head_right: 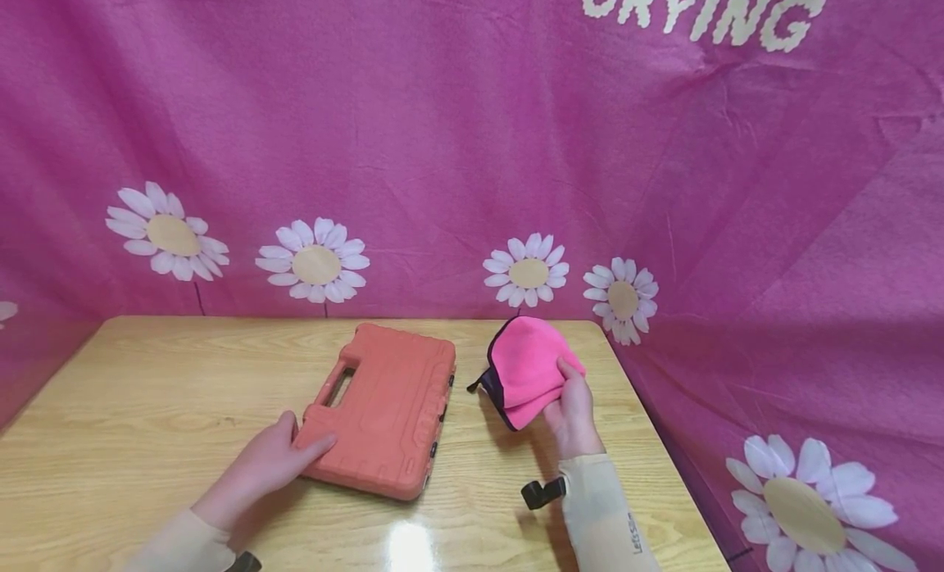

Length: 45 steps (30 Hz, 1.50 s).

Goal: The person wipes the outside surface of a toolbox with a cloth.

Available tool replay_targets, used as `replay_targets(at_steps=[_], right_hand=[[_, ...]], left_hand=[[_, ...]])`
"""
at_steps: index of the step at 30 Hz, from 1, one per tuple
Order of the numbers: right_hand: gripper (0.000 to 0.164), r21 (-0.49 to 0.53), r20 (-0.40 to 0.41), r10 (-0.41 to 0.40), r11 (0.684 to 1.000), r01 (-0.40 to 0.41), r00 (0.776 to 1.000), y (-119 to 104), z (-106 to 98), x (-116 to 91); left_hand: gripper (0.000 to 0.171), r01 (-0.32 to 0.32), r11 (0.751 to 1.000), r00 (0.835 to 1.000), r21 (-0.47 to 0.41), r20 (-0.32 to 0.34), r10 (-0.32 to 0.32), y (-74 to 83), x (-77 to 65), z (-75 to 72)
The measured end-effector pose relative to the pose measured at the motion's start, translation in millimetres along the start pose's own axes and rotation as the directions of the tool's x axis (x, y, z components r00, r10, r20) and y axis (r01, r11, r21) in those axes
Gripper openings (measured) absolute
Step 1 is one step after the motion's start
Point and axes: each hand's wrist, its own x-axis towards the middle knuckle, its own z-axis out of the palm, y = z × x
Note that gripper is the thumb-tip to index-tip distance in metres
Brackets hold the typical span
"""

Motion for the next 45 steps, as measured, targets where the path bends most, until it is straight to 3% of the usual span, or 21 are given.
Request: replay_targets(at_steps=[4,7,14,29,41,45], right_hand=[[0.020,-0.001,0.019,-0.005,1.000,0.005,1.000,-0.1,-0.4,-0.4],[0.020,0.003,0.012,0.006,1.000,-0.006,1.000,-0.3,-0.6,0.2],[0.022,0.005,-0.008,0.020,1.000,-0.020,1.000,-0.4,-0.6,1.3],[0.021,-0.002,0.001,0.010,1.000,-0.010,1.000,0.3,-0.6,1.2],[0.021,-0.006,0.001,0.011,1.000,-0.011,1.000,-0.1,-0.3,-0.4],[0.020,0.001,0.006,0.017,1.000,-0.017,1.000,0.0,0.3,-0.2]], left_hand=[[0.095,-0.011,1.000,1.000,0.025,0.000,0.011,2.1,-2.0,1.4],[0.101,-0.012,1.000,1.000,0.026,-0.006,0.012,3.8,-3.3,2.7],[0.086,0.021,1.000,1.000,0.001,-0.016,-0.020,8.1,-2.5,3.3],[0.092,0.041,0.999,0.999,-0.003,-0.026,-0.041,13.0,-6.0,5.8],[0.092,0.013,0.999,0.999,0.031,-0.044,-0.012,14.5,-7.3,6.3],[0.075,-0.028,0.998,0.998,0.058,-0.051,0.031,12.9,-3.5,3.5]])
